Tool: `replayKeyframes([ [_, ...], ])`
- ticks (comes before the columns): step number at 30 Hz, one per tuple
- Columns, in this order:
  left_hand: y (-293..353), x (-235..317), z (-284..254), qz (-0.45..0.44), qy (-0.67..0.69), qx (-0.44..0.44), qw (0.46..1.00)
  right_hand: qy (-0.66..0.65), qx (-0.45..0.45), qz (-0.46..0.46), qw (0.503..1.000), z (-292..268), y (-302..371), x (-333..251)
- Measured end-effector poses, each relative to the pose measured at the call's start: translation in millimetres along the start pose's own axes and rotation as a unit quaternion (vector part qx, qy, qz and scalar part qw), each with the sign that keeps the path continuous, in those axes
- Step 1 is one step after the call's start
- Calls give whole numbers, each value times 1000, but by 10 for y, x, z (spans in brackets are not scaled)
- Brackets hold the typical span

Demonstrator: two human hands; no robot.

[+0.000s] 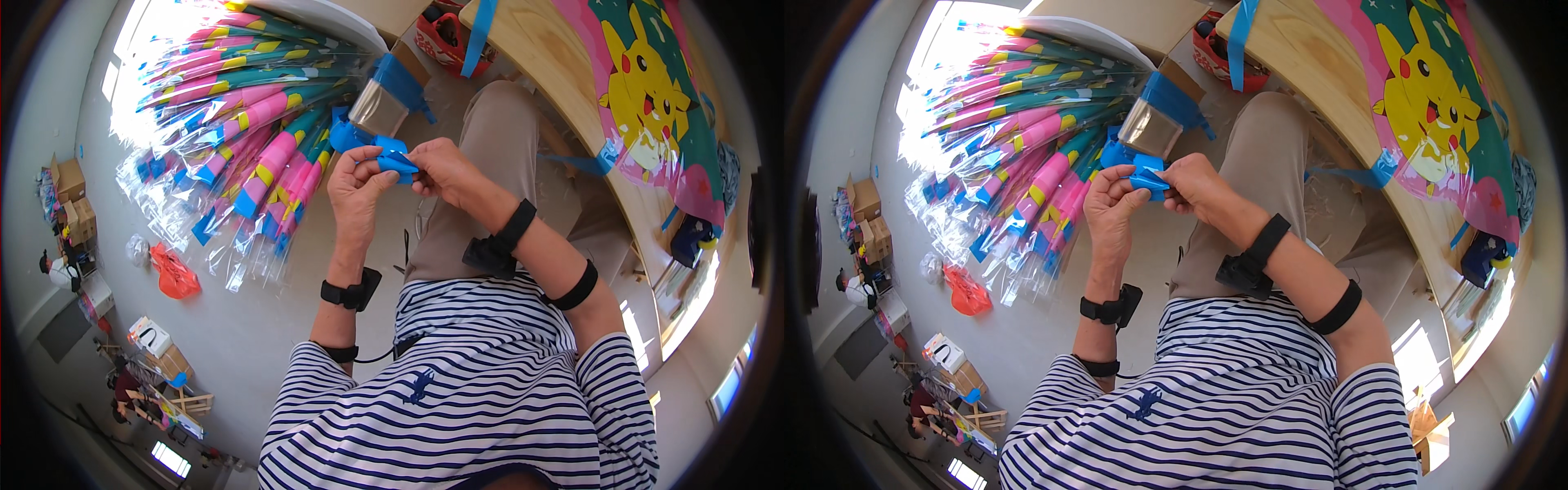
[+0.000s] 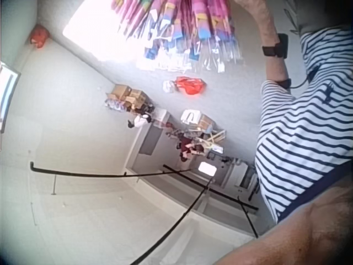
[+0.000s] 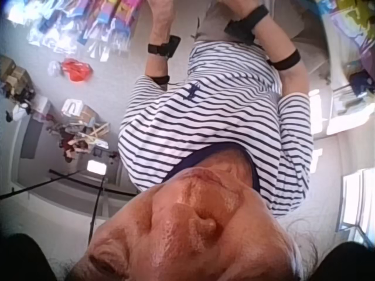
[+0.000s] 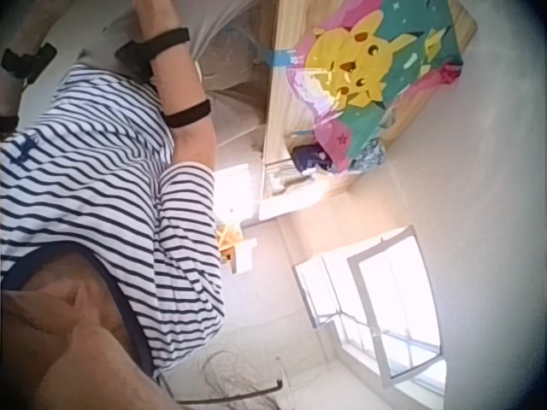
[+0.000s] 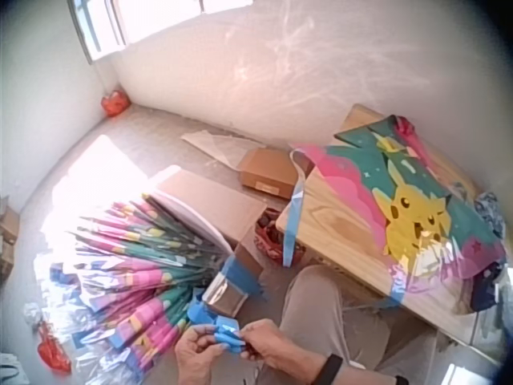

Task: Assemble a kite by attaching decorative tails using adhesive tape.

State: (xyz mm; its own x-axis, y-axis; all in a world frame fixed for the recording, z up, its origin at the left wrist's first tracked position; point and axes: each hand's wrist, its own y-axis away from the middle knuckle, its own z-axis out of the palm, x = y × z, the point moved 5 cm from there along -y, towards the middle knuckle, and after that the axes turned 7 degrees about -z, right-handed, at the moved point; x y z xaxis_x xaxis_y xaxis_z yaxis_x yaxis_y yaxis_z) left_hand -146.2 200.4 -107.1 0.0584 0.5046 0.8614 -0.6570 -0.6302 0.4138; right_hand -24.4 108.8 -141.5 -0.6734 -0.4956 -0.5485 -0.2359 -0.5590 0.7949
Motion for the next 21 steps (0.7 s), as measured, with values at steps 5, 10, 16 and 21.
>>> replayKeyframes([
  [5, -7, 4, 1, 3, -7, 16, 1000, -14, -1, -7, 1000, -4, -9, 20],
  [10, 31, 14, -39, 7, -34, 40, 999, 5, 17, -28, 999, -64, -14, -20],
  [16, 145, -219, -406, -24, -198, 101, 975, 36, 24, -59, 997, -122, -33, -60],
  [21, 147, -35, -363, 136, -428, 156, 880, 31, 21, -66, 997, -70, -13, -62],
])
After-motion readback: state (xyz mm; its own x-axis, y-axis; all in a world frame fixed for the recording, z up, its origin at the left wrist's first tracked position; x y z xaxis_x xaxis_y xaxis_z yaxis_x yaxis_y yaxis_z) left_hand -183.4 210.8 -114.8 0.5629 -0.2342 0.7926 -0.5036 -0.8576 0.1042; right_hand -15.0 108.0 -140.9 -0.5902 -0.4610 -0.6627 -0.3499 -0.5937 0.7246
